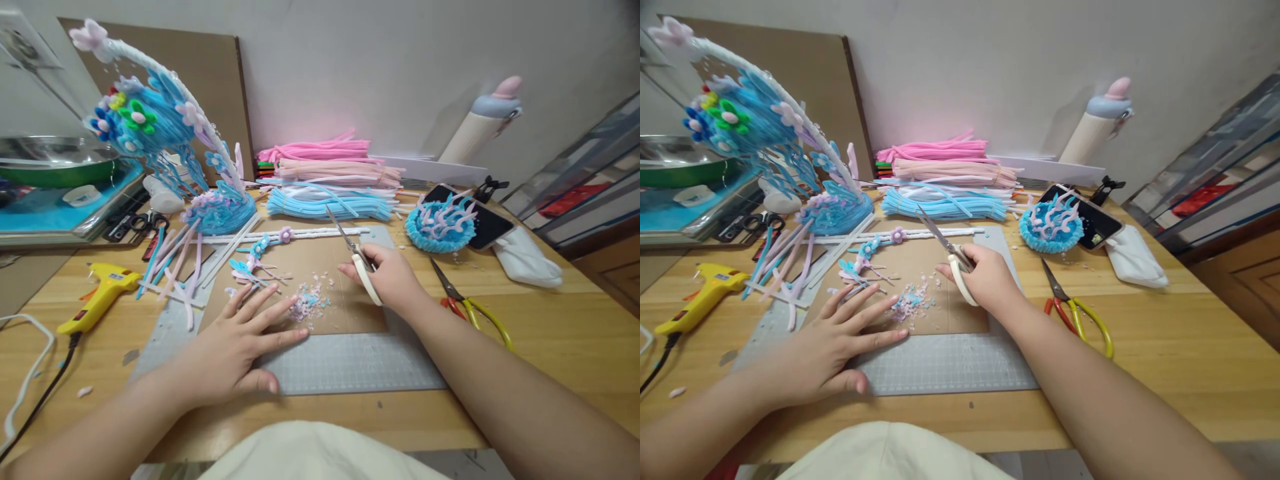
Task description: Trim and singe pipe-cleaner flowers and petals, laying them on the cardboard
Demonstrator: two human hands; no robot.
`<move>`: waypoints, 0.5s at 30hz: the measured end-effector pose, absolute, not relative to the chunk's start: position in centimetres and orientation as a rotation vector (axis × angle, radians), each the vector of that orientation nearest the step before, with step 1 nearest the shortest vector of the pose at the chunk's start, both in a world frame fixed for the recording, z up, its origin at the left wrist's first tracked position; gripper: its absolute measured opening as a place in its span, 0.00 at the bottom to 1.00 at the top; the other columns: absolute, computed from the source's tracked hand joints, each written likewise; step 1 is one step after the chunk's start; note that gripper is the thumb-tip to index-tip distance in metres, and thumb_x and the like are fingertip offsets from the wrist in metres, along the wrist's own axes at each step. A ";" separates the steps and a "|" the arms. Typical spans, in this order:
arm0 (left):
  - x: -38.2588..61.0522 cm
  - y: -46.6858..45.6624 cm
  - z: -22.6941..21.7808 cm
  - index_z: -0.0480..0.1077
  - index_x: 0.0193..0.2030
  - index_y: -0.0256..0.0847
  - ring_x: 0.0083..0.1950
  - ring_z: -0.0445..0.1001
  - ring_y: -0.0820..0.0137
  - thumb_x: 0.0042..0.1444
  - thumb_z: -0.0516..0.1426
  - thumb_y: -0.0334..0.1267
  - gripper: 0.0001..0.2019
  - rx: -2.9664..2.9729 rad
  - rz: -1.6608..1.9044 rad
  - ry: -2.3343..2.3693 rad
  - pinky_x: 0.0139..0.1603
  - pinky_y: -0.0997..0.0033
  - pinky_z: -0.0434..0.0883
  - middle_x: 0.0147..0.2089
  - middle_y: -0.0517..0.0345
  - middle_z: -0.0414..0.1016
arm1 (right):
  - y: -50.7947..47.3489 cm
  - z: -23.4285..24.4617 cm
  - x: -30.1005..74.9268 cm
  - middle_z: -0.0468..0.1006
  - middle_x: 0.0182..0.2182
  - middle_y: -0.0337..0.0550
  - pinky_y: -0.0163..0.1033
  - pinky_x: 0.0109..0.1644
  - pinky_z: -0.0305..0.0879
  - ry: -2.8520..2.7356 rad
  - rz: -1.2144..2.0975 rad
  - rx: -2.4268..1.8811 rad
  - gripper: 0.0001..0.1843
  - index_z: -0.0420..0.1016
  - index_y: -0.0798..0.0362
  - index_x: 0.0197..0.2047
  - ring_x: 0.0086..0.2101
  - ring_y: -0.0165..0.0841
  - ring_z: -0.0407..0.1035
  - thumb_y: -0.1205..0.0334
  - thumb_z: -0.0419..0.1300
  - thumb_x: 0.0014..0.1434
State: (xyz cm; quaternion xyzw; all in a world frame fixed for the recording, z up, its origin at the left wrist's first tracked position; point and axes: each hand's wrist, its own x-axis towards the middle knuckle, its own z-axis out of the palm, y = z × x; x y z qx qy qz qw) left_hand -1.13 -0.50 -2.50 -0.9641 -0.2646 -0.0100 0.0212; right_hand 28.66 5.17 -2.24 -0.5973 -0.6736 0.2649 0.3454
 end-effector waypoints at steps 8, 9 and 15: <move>-1.4 0.8 -2.2 0.50 0.73 0.62 0.77 0.44 0.46 0.58 0.51 0.67 0.38 -2.975 -0.028 -0.888 0.72 0.44 0.30 0.78 0.56 0.48 | 5.2 -2.1 28.7 0.57 0.19 0.32 0.36 0.27 0.48 -1.748 0.681 -1.546 0.27 0.60 0.49 0.20 0.24 0.29 0.52 0.36 0.65 0.47; -1.3 1.0 -2.1 0.50 0.73 0.61 0.77 0.44 0.46 0.59 0.51 0.66 0.38 -2.963 -0.023 -0.896 0.72 0.45 0.29 0.78 0.56 0.49 | 5.2 -2.1 28.7 0.57 0.19 0.32 0.36 0.27 0.48 -1.746 0.682 -1.546 0.27 0.60 0.49 0.20 0.24 0.29 0.52 0.36 0.65 0.47; 0.3 0.7 -1.6 0.48 0.74 0.57 0.77 0.43 0.47 0.58 0.48 0.69 0.41 -2.957 -0.069 -0.826 0.72 0.46 0.28 0.78 0.53 0.47 | 5.2 -2.2 28.7 0.59 0.19 0.32 0.36 0.27 0.48 -1.742 0.689 -1.534 0.26 0.61 0.49 0.21 0.24 0.29 0.53 0.37 0.65 0.47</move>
